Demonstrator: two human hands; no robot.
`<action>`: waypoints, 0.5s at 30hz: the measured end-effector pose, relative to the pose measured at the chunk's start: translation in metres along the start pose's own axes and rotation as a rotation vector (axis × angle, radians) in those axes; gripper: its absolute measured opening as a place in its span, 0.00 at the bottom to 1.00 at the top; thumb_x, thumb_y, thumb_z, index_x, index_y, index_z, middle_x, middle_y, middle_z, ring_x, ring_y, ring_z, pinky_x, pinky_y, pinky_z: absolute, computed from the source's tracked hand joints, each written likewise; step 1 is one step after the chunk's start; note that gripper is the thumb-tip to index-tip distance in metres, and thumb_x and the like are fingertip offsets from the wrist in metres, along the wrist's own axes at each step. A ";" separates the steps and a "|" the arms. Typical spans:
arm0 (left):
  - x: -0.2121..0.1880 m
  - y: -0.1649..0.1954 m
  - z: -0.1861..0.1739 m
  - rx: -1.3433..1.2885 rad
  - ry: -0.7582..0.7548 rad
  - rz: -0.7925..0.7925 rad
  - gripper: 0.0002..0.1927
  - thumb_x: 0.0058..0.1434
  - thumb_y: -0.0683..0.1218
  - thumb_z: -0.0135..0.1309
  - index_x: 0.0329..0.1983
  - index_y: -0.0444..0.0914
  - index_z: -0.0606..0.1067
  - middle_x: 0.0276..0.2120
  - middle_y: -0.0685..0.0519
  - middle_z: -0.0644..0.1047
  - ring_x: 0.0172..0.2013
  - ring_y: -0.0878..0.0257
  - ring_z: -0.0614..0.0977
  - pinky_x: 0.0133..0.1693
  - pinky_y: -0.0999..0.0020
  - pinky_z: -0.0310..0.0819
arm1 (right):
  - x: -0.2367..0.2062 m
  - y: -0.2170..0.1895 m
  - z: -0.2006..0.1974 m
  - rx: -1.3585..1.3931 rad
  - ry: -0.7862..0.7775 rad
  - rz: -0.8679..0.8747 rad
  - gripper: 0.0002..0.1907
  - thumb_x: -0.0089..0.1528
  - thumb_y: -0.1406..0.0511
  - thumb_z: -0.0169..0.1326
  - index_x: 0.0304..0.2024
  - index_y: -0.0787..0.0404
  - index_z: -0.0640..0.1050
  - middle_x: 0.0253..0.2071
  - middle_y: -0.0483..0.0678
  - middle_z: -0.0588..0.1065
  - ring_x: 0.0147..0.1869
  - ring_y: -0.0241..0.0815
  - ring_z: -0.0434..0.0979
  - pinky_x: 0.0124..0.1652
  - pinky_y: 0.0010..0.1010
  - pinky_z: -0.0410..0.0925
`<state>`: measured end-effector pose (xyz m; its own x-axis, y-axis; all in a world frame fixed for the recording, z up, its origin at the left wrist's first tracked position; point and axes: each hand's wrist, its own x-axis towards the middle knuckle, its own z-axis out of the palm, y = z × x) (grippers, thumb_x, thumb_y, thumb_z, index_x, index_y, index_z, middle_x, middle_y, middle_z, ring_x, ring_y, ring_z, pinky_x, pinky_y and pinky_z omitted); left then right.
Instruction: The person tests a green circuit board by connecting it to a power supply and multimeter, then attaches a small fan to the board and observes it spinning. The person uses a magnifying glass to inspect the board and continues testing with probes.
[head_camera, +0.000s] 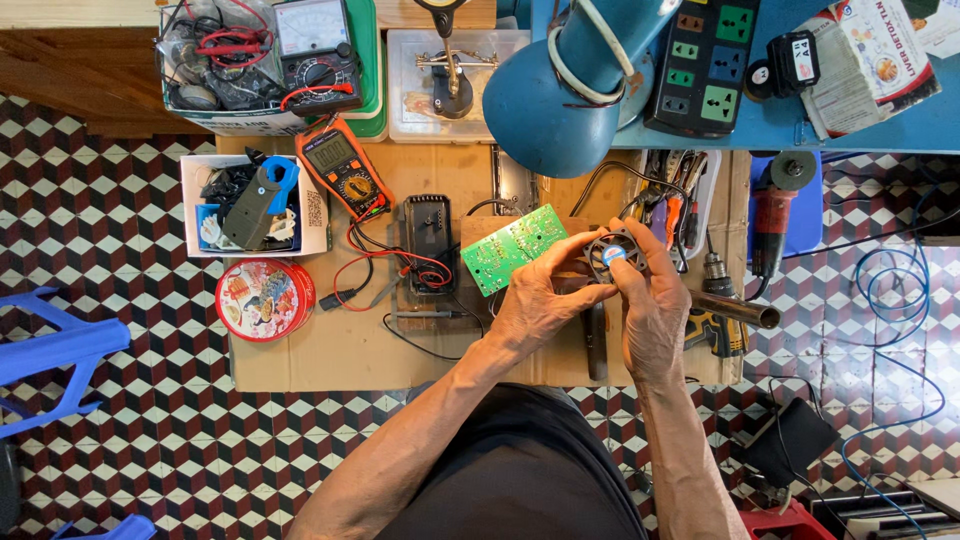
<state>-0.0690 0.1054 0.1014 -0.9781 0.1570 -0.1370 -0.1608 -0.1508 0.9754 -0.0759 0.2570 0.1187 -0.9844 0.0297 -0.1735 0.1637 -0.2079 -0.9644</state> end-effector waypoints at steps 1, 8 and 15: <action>0.000 0.000 0.000 0.010 -0.001 0.007 0.34 0.60 0.47 0.66 0.69 0.39 0.69 0.52 0.50 0.82 0.51 0.64 0.85 0.53 0.69 0.82 | 0.000 0.001 -0.001 0.021 0.007 0.014 0.23 0.68 0.72 0.49 0.67 0.68 0.69 0.64 0.51 0.73 0.64 0.37 0.73 0.64 0.31 0.67; 0.002 0.000 0.000 0.209 0.063 0.156 0.35 0.57 0.48 0.68 0.67 0.39 0.71 0.49 0.49 0.82 0.47 0.65 0.85 0.51 0.70 0.83 | 0.004 0.004 0.002 -0.056 0.062 0.039 0.22 0.67 0.72 0.51 0.65 0.67 0.70 0.61 0.52 0.74 0.62 0.39 0.74 0.62 0.32 0.69; 0.007 0.000 -0.007 0.414 0.070 0.229 0.35 0.57 0.50 0.68 0.67 0.39 0.72 0.46 0.47 0.83 0.44 0.62 0.87 0.49 0.70 0.83 | 0.007 -0.002 0.002 0.007 -0.051 0.074 0.27 0.64 0.76 0.50 0.67 0.67 0.67 0.63 0.52 0.72 0.65 0.40 0.72 0.66 0.34 0.68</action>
<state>-0.0770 0.0999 0.0993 -0.9910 0.0972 0.0922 0.1125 0.2296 0.9668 -0.0830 0.2558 0.1198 -0.9718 -0.0356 -0.2333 0.2354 -0.2148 -0.9478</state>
